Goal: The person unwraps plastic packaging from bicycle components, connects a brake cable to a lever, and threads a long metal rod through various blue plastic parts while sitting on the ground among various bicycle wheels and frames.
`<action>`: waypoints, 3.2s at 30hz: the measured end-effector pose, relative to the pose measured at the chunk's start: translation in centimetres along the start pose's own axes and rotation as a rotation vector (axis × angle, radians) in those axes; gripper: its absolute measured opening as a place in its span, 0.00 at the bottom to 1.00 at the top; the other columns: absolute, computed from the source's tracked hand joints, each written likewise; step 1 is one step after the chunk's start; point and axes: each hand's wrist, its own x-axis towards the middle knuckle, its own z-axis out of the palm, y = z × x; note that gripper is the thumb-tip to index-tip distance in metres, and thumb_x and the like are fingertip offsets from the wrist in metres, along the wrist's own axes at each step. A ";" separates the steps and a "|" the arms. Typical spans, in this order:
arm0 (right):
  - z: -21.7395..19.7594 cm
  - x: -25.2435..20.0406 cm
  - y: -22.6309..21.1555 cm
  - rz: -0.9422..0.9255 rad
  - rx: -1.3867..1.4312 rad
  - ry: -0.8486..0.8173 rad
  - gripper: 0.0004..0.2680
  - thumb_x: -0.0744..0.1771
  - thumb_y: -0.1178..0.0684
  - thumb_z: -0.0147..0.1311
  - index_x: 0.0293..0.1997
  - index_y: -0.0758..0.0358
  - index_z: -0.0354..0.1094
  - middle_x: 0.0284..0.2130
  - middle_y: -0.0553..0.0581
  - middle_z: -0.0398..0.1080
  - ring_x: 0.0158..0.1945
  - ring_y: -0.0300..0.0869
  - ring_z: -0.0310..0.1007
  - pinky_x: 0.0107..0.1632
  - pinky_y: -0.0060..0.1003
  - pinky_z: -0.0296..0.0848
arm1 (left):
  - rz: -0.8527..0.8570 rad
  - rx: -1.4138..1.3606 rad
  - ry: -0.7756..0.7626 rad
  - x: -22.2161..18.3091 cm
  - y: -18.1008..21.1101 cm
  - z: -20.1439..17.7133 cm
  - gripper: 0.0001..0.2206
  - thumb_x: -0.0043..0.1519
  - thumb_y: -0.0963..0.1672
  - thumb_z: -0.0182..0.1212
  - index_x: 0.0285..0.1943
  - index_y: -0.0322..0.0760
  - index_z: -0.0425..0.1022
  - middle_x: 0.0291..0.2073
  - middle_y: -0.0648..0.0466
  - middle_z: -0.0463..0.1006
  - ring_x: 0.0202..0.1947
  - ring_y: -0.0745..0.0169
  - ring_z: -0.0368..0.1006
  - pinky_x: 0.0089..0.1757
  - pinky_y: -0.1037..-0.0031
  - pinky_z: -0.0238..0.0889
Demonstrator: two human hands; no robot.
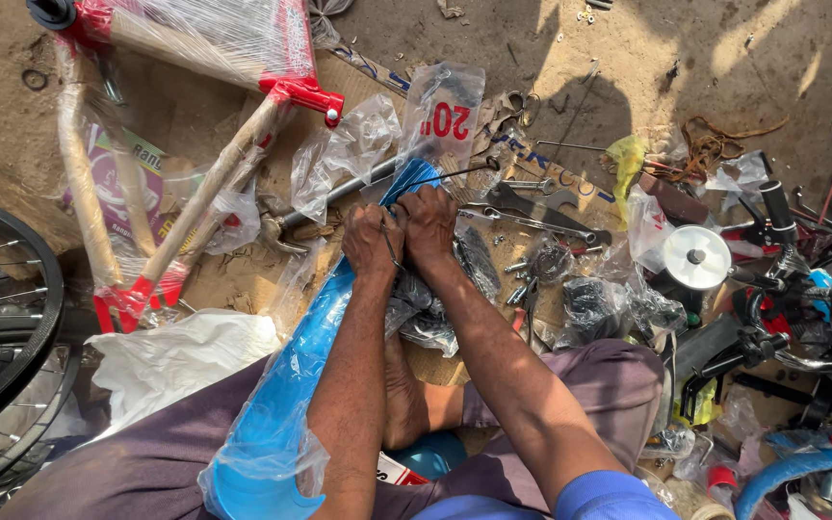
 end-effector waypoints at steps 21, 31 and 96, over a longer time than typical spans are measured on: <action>-2.0 1.7 3.2 -0.259 0.290 -0.212 0.07 0.64 0.58 0.63 0.43 0.62 0.77 0.36 0.60 0.73 0.38 0.52 0.76 0.42 0.45 0.76 | -0.004 0.003 0.026 -0.7 -0.2 0.3 0.07 0.59 0.41 0.62 0.30 0.28 0.77 0.37 0.35 0.77 0.42 0.35 0.76 0.40 0.50 0.71; -0.8 1.4 2.4 -0.301 -0.011 -0.223 0.07 0.66 0.51 0.62 0.35 0.64 0.71 0.38 0.65 0.70 0.32 0.56 0.76 0.32 0.50 0.75 | 0.045 -0.012 0.040 -0.9 0.0 0.3 0.07 0.58 0.42 0.62 0.30 0.28 0.77 0.34 0.37 0.77 0.41 0.35 0.75 0.40 0.49 0.70; -2.5 1.6 1.9 -0.387 0.048 -0.123 0.09 0.60 0.53 0.61 0.42 0.60 0.75 0.37 0.54 0.72 0.43 0.51 0.71 0.46 0.52 0.65 | 0.062 -0.024 0.077 -0.7 -0.5 0.8 0.09 0.60 0.40 0.59 0.28 0.27 0.77 0.34 0.36 0.77 0.40 0.34 0.75 0.39 0.50 0.70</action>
